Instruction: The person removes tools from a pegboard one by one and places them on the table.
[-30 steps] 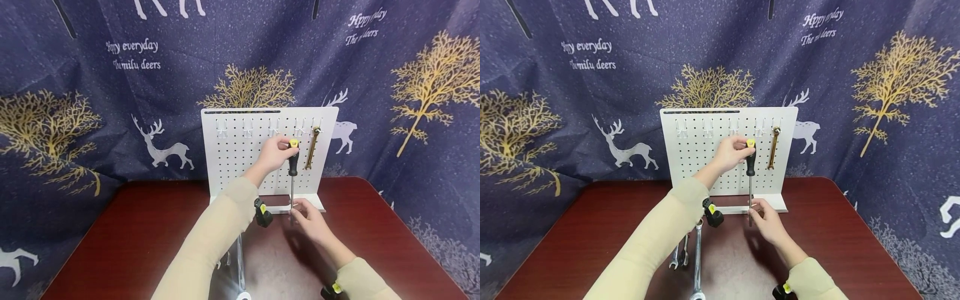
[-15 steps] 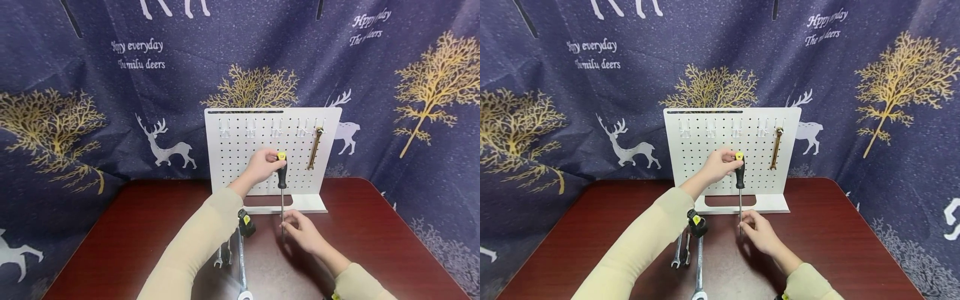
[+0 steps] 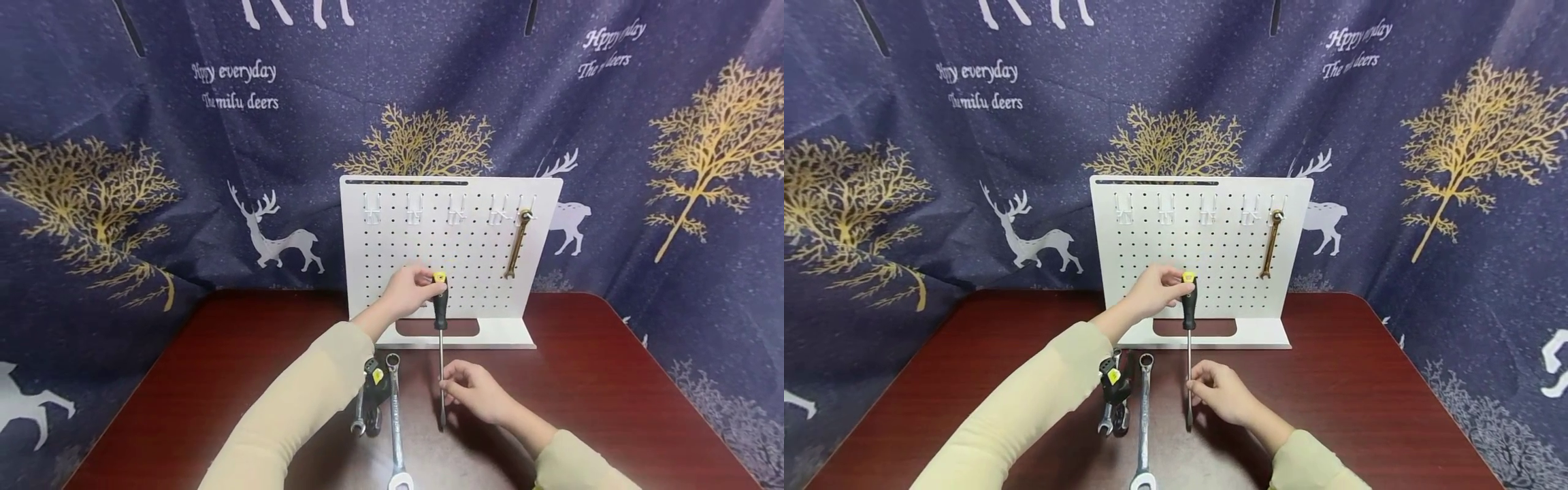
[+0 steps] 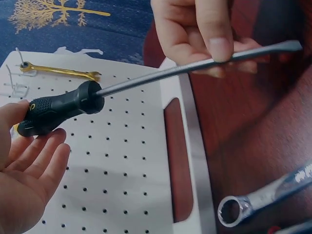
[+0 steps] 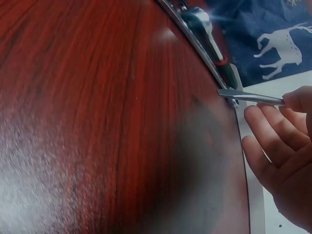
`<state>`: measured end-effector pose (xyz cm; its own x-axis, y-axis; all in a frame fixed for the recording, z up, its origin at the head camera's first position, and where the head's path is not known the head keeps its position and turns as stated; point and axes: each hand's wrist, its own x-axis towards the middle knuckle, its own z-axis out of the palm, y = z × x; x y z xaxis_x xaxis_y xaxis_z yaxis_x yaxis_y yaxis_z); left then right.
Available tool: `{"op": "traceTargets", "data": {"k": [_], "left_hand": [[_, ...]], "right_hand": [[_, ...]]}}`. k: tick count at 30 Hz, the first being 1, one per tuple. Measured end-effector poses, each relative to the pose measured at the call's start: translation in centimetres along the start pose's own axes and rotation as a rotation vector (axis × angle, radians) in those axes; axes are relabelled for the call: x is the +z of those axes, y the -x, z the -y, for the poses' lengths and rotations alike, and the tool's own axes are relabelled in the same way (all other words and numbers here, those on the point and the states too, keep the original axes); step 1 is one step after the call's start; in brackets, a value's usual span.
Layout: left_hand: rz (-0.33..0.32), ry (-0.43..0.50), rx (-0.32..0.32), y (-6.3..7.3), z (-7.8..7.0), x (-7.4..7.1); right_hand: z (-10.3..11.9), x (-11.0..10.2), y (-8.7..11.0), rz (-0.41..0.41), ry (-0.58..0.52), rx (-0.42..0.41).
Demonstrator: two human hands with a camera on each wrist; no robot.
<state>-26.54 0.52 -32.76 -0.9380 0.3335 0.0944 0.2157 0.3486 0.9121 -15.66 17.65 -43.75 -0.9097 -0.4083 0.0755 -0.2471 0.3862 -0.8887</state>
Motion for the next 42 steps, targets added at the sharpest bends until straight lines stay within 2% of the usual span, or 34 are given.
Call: {"op": "traceTargets", "data": {"k": [14, 21, 29, 32, 36, 38, 42], "left_hand": [[-0.017, 0.052, -0.101, 1.7, 3.7, -0.8], [-0.027, 0.095, -0.112, 2.7, 5.1, -0.4], [-0.022, 0.181, -0.16, 3.3, 6.5, 0.3], [-0.013, 0.2, -0.171, 3.5, 7.1, 0.6], [-0.007, 0.229, -0.19, 3.9, 7.7, 1.1], [-0.007, 0.233, -0.21, 4.4, 7.3, 1.2], [-0.012, 0.246, -0.239, 4.7, 7.8, 1.8]], "right_hand": [[0.3, 1.6, 0.5, 0.126, -0.108, 0.008], [-0.1, 2.1, 0.9, 0.175, -0.149, 0.029], [-0.7, 2.3, 1.1, 0.221, -0.191, 0.05], [-0.7, 1.7, 0.6, 0.181, -0.186, 0.073], [-0.4, 0.6, -0.9, 0.035, -0.199, 0.123], [-0.2, 0.1, -1.9, -0.027, -0.196, 0.125], [0.4, -0.5, -3.7, -0.068, -0.203, 0.108]]}}
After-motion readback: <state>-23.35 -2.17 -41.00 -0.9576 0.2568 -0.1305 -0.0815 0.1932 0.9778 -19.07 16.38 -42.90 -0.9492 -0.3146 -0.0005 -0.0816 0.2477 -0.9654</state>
